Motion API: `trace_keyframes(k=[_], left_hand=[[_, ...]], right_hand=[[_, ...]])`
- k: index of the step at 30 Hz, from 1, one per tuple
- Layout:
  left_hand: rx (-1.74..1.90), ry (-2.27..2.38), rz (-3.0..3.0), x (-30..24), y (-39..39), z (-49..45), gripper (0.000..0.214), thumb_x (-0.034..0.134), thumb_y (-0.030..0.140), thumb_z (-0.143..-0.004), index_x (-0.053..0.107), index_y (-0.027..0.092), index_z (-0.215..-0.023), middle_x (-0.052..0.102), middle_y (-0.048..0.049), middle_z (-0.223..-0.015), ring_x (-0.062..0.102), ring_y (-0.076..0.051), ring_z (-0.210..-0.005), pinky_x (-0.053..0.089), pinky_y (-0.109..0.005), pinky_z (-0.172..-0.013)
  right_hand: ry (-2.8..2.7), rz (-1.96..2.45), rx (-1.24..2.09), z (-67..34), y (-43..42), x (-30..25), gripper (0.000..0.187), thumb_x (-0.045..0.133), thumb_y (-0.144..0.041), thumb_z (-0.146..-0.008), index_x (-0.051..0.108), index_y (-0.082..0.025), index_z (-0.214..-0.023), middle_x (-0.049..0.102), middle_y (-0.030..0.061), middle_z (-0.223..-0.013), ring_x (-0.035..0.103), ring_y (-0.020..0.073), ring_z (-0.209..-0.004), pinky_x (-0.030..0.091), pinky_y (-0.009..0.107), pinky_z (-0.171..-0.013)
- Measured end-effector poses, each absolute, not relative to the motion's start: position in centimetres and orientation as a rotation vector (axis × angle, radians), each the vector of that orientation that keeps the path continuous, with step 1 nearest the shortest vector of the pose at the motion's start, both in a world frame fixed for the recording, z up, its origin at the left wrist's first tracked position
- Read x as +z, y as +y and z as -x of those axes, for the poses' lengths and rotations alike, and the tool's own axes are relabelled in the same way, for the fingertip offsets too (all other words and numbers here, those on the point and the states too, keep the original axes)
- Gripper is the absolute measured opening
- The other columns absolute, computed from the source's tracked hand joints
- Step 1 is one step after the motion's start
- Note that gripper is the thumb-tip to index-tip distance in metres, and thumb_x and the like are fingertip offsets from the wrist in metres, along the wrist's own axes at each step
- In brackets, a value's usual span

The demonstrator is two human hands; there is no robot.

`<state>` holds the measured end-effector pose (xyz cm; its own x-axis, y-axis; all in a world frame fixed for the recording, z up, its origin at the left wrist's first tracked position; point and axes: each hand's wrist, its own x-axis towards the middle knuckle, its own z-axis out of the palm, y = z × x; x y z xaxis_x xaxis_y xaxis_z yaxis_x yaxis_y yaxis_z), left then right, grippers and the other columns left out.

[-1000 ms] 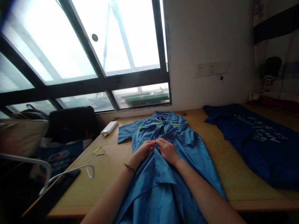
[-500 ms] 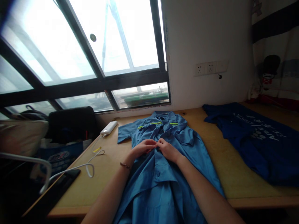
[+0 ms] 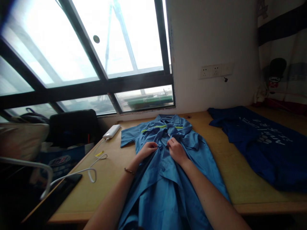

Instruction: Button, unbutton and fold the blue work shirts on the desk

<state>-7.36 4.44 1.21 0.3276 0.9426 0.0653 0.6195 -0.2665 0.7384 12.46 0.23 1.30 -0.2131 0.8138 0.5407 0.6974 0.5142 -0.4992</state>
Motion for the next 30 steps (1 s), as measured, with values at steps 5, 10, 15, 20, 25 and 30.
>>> trace_keyframes(k=[5, 10, 15, 20, 25, 30], left_hand=[[0.853, 2.111, -2.064, 0.4, 4.5, 7.5, 0.017, 0.044, 0.018, -0.077, 0.059, 0.014, -0.084, 0.058, -0.0104, -0.088, 0.056, -0.021, -0.078, 0.041, -0.03, -0.067], [0.727, 2.327, -2.068, -0.3, 4.5, 7.0, 0.024, 0.037, 0.021, -0.081, 0.056, 0.015, -0.095, 0.055, -0.0138, -0.096, 0.057, -0.023, -0.069, 0.041, -0.032, -0.058], [0.977, 2.395, -1.926, -0.2, 5.4, 8.2, 0.026, 0.035, 0.023, -0.083, 0.055, 0.015, -0.097, 0.054, -0.0126, -0.1, 0.058, -0.021, -0.075, 0.042, -0.029, -0.059], [1.244, 2.266, -1.539, -0.5, 7.0, 11.1, 0.02, 0.042, 0.025, -0.08, 0.057, 0.014, -0.089, 0.059, -0.0101, -0.091, 0.057, -0.019, -0.083, 0.042, -0.026, -0.069], [1.356, 2.224, -1.502, 1.9, 5.8, 10.8, 0.019, 0.051, 0.022, -0.074, 0.057, 0.014, -0.09, 0.058, -0.0103, -0.093, 0.056, -0.02, -0.085, 0.042, -0.029, -0.074], [1.538, 1.7, -1.969, 4.6, 3.1, 7.3, 0.023, 0.042, 0.024, -0.081, 0.054, 0.017, -0.099, 0.055, -0.0079, -0.102, 0.055, -0.016, -0.088, 0.043, -0.025, -0.075]], right_hand=[[-1.794, 1.648, -0.087, -13.7, 0.8, 1.8, 0.021, 0.038, -0.004, -0.077, 0.054, -0.017, -0.082, 0.052, 0.0058, -0.088, 0.053, 0.0161, -0.079, 0.04, 0.026, -0.072], [-1.892, 1.716, 0.002, -11.7, -0.8, 2.3, 0.03, 0.04, -0.009, -0.078, 0.051, -0.016, -0.105, 0.047, 0.0096, -0.111, 0.057, 0.0158, -0.079, 0.043, 0.026, -0.07], [-2.189, 1.414, 0.192, -8.5, -2.7, 1.0, 0.036, 0.044, -0.017, -0.08, 0.048, -0.017, -0.116, 0.044, 0.01, -0.122, 0.049, 0.0192, -0.104, 0.039, 0.028, -0.088], [-2.265, 1.24, 0.312, -8.9, -1.5, -0.8, 0.038, 0.045, -0.025, -0.082, 0.049, -0.017, -0.119, 0.049, 0.0103, -0.121, 0.04, 0.0212, -0.114, 0.033, 0.036, -0.096], [-2.249, 1.18, 0.367, -9.9, -0.5, -1.3, 0.037, 0.047, -0.026, -0.081, 0.051, -0.019, -0.118, 0.049, 0.0086, -0.123, 0.039, 0.0213, -0.115, 0.032, 0.039, -0.097], [-2.204, 1.222, 0.371, -10.0, -0.7, -1.3, 0.038, 0.049, -0.027, -0.08, 0.052, -0.016, -0.117, 0.049, 0.01, -0.123, 0.036, 0.022, -0.117, 0.031, 0.039, -0.098]])
